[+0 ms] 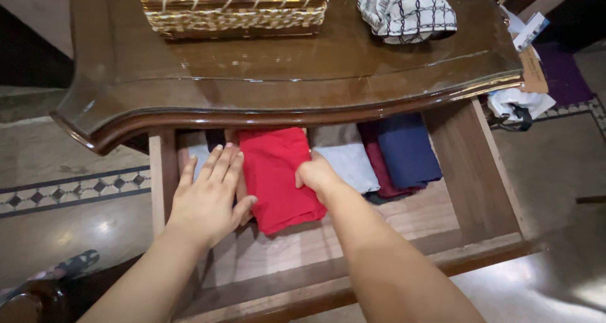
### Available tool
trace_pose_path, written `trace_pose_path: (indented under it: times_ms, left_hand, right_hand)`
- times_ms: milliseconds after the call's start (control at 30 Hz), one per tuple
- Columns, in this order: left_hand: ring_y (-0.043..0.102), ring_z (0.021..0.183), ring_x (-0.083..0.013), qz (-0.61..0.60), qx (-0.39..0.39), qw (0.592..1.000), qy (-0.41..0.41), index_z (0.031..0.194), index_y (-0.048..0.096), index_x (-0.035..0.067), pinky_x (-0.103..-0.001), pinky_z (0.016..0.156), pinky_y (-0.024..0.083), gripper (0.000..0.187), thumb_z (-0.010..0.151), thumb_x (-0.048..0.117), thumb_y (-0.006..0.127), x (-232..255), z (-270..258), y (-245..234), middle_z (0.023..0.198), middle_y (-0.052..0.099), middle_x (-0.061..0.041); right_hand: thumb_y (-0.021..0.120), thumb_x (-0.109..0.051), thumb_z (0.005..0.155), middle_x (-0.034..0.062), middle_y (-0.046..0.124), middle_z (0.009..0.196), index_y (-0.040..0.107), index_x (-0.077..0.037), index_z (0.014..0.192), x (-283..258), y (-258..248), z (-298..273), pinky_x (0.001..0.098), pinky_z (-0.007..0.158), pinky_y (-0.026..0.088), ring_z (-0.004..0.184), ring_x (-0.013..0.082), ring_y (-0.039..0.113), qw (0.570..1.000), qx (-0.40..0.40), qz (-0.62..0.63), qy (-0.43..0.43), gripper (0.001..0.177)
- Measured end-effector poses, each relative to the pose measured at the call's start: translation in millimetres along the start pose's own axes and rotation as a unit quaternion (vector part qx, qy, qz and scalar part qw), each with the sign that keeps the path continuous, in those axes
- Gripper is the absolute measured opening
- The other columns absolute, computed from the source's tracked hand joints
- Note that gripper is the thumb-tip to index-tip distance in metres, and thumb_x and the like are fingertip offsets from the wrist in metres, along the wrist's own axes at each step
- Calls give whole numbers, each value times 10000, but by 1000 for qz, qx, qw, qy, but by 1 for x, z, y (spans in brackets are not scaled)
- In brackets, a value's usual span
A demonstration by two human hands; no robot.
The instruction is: The person takes folded clothes from a bed and places them into an open dresser drawer, organizing them neatly in rows.
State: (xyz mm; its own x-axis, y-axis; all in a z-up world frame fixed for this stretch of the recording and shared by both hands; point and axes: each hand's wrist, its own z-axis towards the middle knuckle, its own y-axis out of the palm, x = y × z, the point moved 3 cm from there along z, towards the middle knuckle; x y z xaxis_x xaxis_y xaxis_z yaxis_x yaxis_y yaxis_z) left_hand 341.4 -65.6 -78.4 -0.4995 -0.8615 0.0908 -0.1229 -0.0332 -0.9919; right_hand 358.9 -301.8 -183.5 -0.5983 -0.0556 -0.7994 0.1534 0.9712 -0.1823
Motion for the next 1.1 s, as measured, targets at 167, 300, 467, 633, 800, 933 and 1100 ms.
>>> trace_pose_path:
  times_ms: [167, 300, 467, 633, 800, 933, 1100]
  left_hand:
    - [212, 1502, -235, 2, -28, 1000, 12, 1579, 312, 125, -531, 1189, 167, 886, 872, 609, 537, 9, 6, 4, 1684, 242, -101]
    - [207, 1536, -271, -22, -22, 999, 33, 1572, 314, 115, -536, 1166, 157, 908, 852, 614, 553, 16, 14, 2, 1666, 243, -124]
    - [210, 1533, -247, -16, -39, 998, 39, 1583, 305, 124, -536, 1191, 149, 902, 863, 610, 548, 25, 16, 6, 1675, 249, -111]
    - [219, 1532, -263, -15, -55, 997, 46, 1596, 282, 109, -539, 1182, 148, 911, 879, 609, 537, 30, 20, 10, 1680, 231, -120]
    - [218, 1499, -238, -21, -45, 998, 48, 1595, 292, 111, -525, 1201, 144, 911, 875, 611, 539, 32, 23, 11, 1683, 234, -115]
    - [193, 1500, -237, -16, -71, 997, 40, 1602, 264, 112, -525, 1197, 128, 909, 891, 605, 540, 37, 28, 15, 1696, 200, -115]
    - [140, 1520, -213, -13, -111, 993, 27, 1616, 226, 134, -513, 1211, 95, 945, 867, 589, 578, 44, 29, 24, 1713, 153, -85]
  right_hand:
    - [575, 111, 549, 212, 697, 892, 675, 117, 1114, 12, 3, 16, 470, 627, 546, 795, 389, 680, 998, 49, 30, 12, 574]
    - [565, 131, 531, 163, 702, 906, 638, -2, 1127, -2, 4, 14, 444, 657, 570, 826, 356, 677, 993, 9, 117, -3, 615]
    - [581, 129, 591, 171, 708, 873, 632, 70, 1117, -19, 3, 14, 446, 657, 592, 804, 358, 706, 993, 1, 117, -20, 532]
    - [619, 45, 669, 222, 731, 872, 631, 43, 1106, -21, 0, 17, 441, 670, 561, 798, 347, 729, 986, 86, -138, -36, 438]
    - [574, 26, 646, 228, 767, 911, 727, 85, 1098, -13, -15, 31, 464, 725, 578, 830, 357, 738, 992, 61, -95, -58, 481]
    - [692, -137, 766, 293, 622, 1260, 548, 34, 1303, -18, -11, 8, 462, 1011, 496, 1190, 438, 596, 914, 154, -341, -158, 582]
    - [701, -382, 892, 195, 342, 1578, 431, -31, 1533, -17, 19, -51, 564, 1185, 295, 1483, 403, 297, 804, 183, -476, -307, 779]
